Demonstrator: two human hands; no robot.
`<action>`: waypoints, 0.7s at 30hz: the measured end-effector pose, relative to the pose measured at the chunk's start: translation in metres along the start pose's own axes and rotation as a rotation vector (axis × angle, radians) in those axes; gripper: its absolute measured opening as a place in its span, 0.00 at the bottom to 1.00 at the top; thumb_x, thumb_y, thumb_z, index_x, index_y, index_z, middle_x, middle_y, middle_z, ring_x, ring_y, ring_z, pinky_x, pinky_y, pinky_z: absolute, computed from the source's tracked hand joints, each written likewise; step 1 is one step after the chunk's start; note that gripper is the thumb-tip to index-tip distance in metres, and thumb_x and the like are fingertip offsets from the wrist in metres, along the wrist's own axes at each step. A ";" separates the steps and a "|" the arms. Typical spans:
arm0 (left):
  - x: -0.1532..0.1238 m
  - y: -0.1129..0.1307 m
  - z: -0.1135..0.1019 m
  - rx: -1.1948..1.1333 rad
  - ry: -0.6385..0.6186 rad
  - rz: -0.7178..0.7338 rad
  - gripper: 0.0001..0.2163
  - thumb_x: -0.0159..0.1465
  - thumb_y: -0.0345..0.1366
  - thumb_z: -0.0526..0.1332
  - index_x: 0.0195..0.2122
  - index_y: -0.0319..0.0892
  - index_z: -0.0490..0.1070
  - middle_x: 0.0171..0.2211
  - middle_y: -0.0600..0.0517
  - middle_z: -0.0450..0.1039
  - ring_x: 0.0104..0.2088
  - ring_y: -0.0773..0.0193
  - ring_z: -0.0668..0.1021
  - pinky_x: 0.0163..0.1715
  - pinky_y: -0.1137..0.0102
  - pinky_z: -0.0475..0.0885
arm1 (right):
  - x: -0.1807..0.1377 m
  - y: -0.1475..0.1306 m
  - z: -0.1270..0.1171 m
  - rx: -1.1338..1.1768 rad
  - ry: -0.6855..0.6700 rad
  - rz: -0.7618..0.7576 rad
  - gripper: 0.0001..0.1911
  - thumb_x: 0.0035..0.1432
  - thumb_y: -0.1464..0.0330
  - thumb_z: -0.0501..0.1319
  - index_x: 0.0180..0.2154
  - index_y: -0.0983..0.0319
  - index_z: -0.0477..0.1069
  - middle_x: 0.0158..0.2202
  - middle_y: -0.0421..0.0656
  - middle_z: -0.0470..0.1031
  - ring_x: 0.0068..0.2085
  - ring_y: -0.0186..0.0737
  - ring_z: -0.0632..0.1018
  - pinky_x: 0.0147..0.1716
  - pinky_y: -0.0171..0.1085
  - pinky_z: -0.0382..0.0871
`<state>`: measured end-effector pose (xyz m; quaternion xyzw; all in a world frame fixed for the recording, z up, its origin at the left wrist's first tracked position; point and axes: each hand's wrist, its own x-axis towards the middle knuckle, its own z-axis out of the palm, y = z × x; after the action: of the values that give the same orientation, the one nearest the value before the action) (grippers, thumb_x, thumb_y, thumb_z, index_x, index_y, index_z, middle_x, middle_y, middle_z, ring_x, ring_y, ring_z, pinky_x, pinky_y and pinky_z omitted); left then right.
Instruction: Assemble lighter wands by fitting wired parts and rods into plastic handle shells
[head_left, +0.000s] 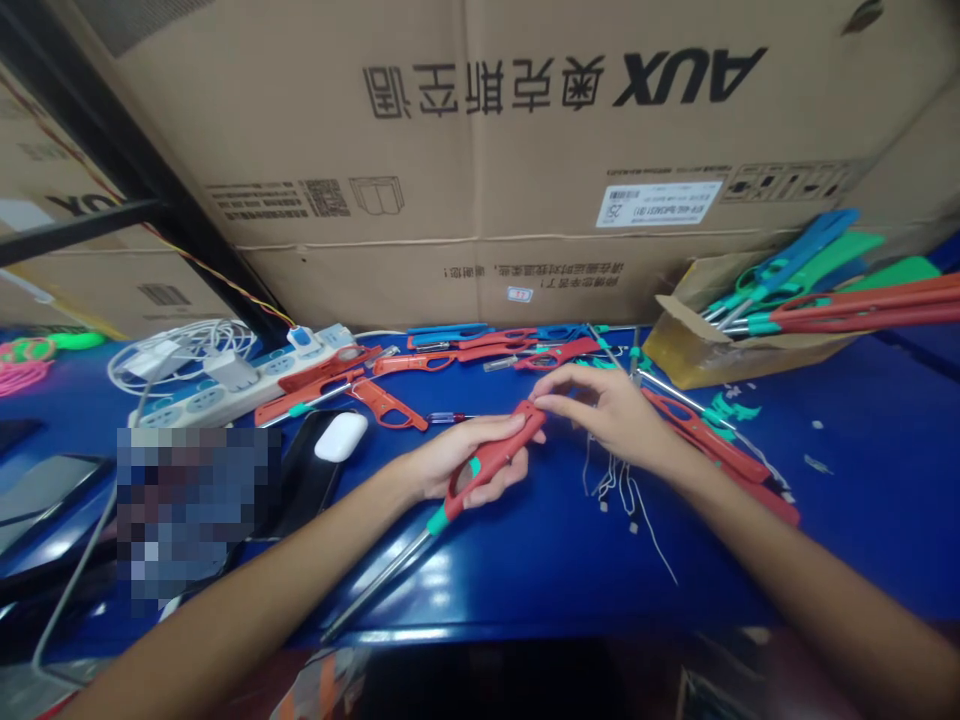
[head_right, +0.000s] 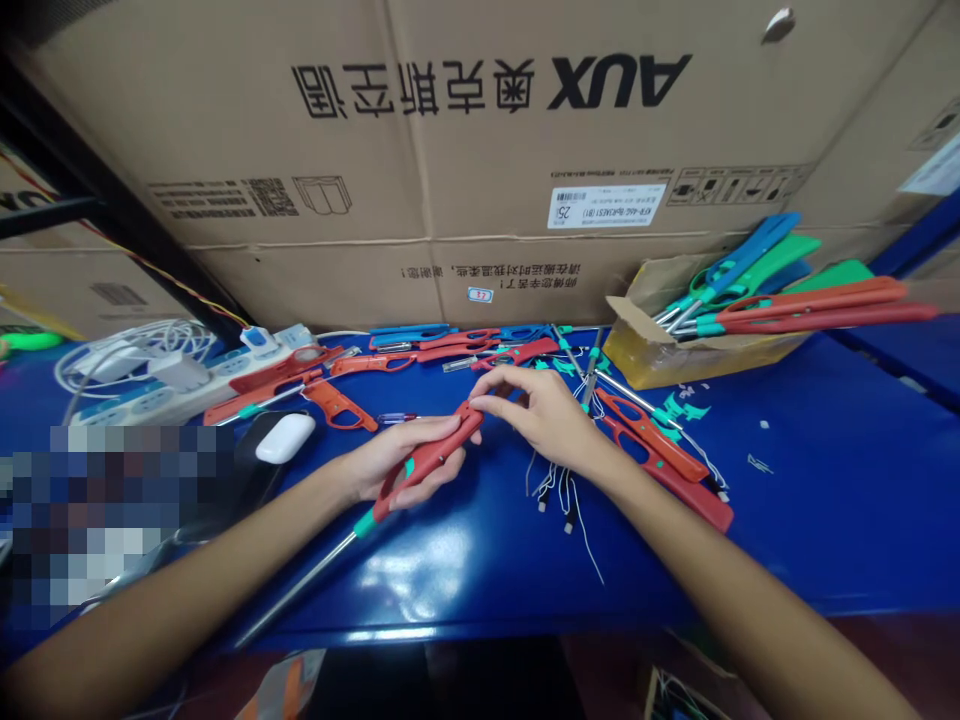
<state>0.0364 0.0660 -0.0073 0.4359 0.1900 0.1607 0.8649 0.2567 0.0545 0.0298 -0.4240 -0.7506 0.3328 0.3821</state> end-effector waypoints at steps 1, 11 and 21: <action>-0.001 0.000 0.000 0.011 -0.009 0.013 0.14 0.72 0.45 0.51 0.47 0.39 0.67 0.22 0.55 0.71 0.10 0.69 0.69 0.07 0.78 0.64 | -0.001 -0.002 0.001 0.014 0.004 -0.003 0.09 0.63 0.60 0.63 0.38 0.59 0.77 0.38 0.42 0.80 0.40 0.40 0.79 0.41 0.40 0.70; -0.021 0.019 0.014 -0.070 -0.104 -0.022 0.14 0.72 0.45 0.51 0.44 0.40 0.69 0.17 0.55 0.70 0.08 0.66 0.68 0.05 0.77 0.62 | -0.005 -0.011 0.003 0.368 -0.086 0.121 0.09 0.65 0.61 0.61 0.42 0.60 0.69 0.32 0.38 0.73 0.22 0.28 0.67 0.20 0.32 0.67; -0.016 0.013 0.014 -0.115 -0.003 0.052 0.17 0.71 0.45 0.47 0.35 0.41 0.69 0.11 0.57 0.59 0.09 0.66 0.65 0.11 0.74 0.60 | -0.010 -0.024 0.008 0.525 -0.246 0.301 0.15 0.65 0.56 0.59 0.38 0.61 0.73 0.24 0.33 0.53 0.21 0.28 0.59 0.15 0.31 0.61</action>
<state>0.0276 0.0566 0.0138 0.3906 0.1680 0.1932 0.8842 0.2446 0.0341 0.0428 -0.3737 -0.6086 0.6164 0.3316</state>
